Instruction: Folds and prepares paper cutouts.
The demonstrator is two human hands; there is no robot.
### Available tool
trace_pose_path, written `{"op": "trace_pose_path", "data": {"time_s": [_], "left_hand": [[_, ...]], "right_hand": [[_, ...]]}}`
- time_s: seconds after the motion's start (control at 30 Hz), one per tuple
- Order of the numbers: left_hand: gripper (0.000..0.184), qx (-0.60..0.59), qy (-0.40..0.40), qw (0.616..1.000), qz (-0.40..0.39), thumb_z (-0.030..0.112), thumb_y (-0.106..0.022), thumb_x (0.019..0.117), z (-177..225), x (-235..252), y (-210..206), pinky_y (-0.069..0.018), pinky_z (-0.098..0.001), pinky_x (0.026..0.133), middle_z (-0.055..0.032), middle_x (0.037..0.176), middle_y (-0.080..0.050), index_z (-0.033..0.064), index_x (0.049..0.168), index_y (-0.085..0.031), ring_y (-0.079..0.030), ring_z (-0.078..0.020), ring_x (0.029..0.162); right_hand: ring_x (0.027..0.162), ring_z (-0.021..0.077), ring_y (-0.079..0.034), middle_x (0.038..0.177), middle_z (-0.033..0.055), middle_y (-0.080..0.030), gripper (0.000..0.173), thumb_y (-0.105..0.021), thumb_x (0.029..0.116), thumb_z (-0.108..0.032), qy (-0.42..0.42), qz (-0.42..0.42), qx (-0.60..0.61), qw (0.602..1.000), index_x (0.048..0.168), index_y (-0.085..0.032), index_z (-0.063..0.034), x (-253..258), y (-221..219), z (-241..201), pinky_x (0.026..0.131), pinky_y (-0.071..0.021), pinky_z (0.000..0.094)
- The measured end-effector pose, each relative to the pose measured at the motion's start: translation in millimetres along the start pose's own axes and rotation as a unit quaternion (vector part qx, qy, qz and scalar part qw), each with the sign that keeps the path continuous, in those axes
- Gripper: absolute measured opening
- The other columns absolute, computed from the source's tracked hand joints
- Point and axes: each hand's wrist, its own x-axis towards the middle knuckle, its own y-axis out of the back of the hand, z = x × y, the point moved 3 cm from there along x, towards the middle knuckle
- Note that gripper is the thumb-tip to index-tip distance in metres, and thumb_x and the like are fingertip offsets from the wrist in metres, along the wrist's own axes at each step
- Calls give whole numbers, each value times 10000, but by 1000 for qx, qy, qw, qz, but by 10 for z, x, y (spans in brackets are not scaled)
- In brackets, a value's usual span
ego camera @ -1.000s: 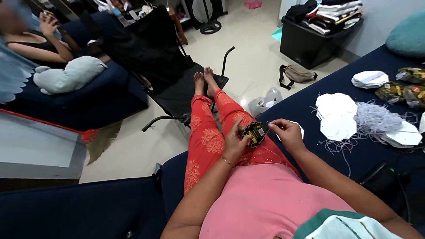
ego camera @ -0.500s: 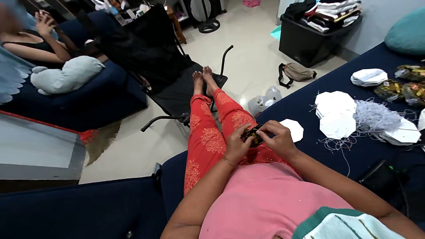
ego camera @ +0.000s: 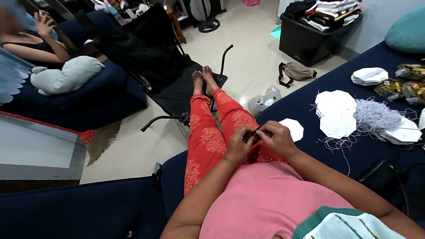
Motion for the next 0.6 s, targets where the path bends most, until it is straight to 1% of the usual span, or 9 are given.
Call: {"op": "trace_pose_path", "data": {"time_s": [0.1,0.23,0.4,0.6], "left_hand": [[183,16,-19,1000,-1,-13,-670,880,13,-3,-4,-580,-336,820,-183,970,-717,-91,1045,-684,-702,-212,862],[172,23,-41,999,6,-6,-677,882,10,-5,-7,-575,-310,796,-177,949,-712,-89,1032,-685,-693,-197,837],[166,25,-39,999,24,-12,-682,870,8,-6,0,-577,-320,820,-186,948,-714,-92,1015,-683,-701,-209,850],[155,28,-39,999,24,-6,-678,879,-7,-4,-2,-571,-305,796,-174,942,-711,-82,1013,-686,-689,-196,828]], "right_hand": [[773,198,-686,823,104,-710,155,-671,914,-142,1,2,-6,1000,852,-758,-30,-1,4,-6,721,-575,321],[783,223,-676,869,128,-703,154,-674,908,-137,4,1,-7,1000,849,-758,-23,-7,11,-6,722,-573,352],[754,202,-664,877,136,-689,164,-661,909,-139,-12,-8,1,1000,852,-753,-16,-16,21,-8,686,-566,320],[766,211,-667,881,138,-694,172,-665,921,-149,-15,-22,6,1000,869,-762,-18,-12,21,-38,703,-568,332]]}}
